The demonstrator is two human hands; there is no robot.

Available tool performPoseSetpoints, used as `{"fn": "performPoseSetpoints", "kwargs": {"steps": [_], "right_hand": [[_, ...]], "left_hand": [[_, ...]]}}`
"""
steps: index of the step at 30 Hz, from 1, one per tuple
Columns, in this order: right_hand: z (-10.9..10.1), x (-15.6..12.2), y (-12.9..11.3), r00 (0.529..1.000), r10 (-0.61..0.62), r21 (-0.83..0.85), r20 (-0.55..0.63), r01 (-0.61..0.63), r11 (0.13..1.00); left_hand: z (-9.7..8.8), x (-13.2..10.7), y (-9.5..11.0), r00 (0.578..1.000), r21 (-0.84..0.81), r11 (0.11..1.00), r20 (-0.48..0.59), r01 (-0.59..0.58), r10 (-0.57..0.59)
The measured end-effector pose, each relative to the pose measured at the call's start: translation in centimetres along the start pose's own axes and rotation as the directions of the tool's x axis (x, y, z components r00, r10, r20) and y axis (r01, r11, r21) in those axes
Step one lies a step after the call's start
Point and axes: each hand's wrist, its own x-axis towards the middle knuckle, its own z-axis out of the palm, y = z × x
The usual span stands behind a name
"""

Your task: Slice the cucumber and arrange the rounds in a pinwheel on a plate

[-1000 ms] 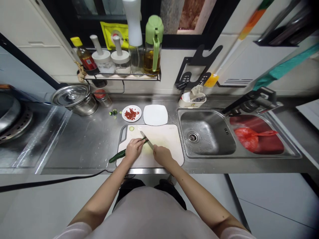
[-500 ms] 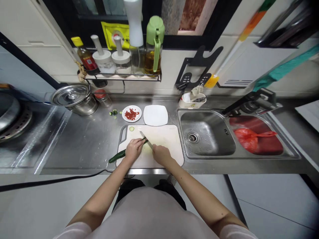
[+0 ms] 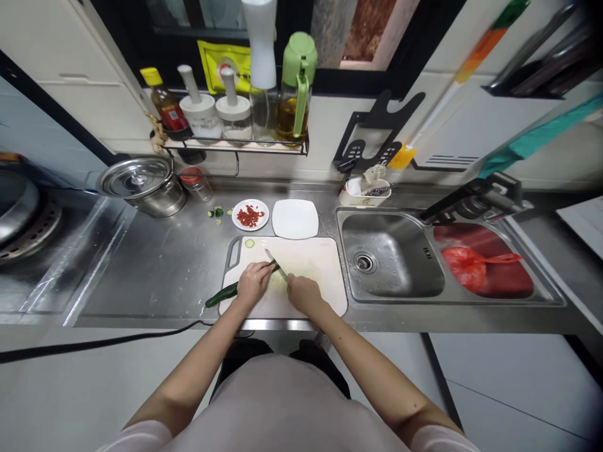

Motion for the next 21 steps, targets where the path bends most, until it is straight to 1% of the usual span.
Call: {"fn": "performPoseSetpoints", "kwargs": {"steps": [3,7,14,18,21], "right_hand": [[-0.2,0.5,-0.3,1.0,0.002,0.004,0.015,-0.002,1.0],[-0.2,1.6,-0.9,1.0,-0.008,0.02,-0.019,0.008,1.0],[0.4,0.5,-0.3,1.0,0.006,-0.002,-0.013,-0.006,1.0],[0.2,1.2,-0.7,1.0,-0.004,0.008,0.003,0.004,1.0],[0.2,1.8,-0.9,1.0,-0.005,0.022,-0.019,0.005,1.0]], "left_hand": [[-0.2,0.0,0.2,1.0,0.001,1.0,0.0,0.006,-0.006],[-0.4,0.1,0.4,1.0,0.011,1.0,-0.003,-0.003,0.003],[-0.2,0.1,0.3,1.0,0.001,1.0,-0.013,0.003,-0.003],[-0.3,0.2,0.3,1.0,0.007,1.0,-0.018,-0.005,0.005],[-0.3,0.2,0.3,1.0,0.007,1.0,-0.016,-0.01,0.01]]}}
